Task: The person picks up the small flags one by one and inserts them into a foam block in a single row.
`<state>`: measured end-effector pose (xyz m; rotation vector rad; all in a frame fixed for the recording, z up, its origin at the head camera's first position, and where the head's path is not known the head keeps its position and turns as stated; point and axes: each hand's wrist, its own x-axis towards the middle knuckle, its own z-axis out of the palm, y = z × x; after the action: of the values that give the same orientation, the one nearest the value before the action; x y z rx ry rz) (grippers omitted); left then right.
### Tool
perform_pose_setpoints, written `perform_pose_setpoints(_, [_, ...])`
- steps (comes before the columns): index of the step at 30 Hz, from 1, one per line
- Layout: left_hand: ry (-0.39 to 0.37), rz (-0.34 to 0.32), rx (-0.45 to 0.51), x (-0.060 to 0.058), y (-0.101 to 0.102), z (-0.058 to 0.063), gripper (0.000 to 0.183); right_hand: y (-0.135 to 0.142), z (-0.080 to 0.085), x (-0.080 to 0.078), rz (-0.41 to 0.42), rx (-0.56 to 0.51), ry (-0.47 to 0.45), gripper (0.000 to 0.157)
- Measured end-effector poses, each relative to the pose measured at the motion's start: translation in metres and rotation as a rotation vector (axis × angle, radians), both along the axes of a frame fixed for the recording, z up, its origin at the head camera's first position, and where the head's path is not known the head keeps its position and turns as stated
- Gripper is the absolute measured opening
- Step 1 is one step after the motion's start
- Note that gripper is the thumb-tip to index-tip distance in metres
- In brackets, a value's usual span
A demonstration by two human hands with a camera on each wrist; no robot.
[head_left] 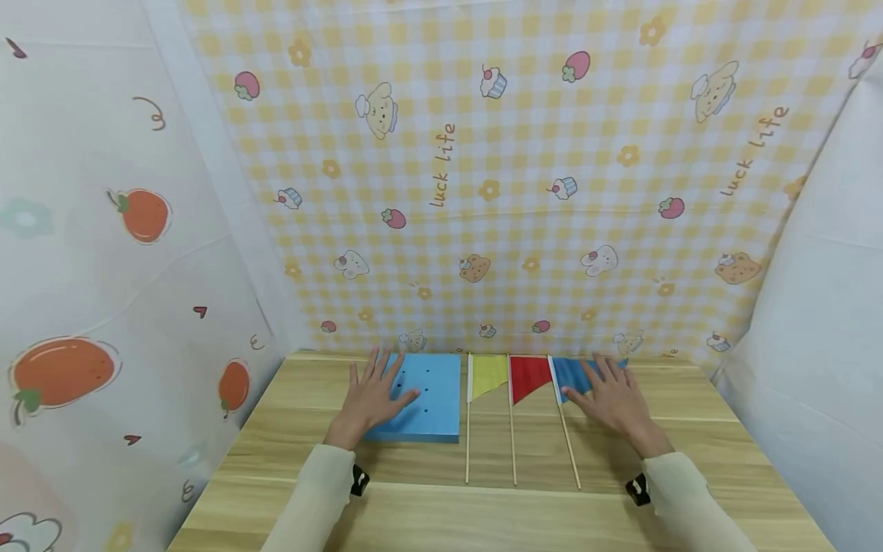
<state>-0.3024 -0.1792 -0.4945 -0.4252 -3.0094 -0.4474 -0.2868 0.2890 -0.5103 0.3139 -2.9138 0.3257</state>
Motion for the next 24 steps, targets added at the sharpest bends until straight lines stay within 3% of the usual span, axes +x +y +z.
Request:
perform_pose_setpoints(7, [-0.004,-0.017,-0.027,0.007,-0.003,-0.006,0.088,-0.004,-0.005,0.005,0.012,-0.046,-0.002,0.084])
perform_pose_setpoints(16, [0.008,-0.051,0.026,0.019,-0.006,-0.02,0.085,-0.011,-0.017,0.007,-0.011,-0.144,-0.057,0.072])
perform_pose_setpoints(24, [0.019,-0.081,0.051,0.029,-0.006,-0.029,0.08,-0.016,-0.027,0.011,0.002,-0.201,-0.101,0.047])
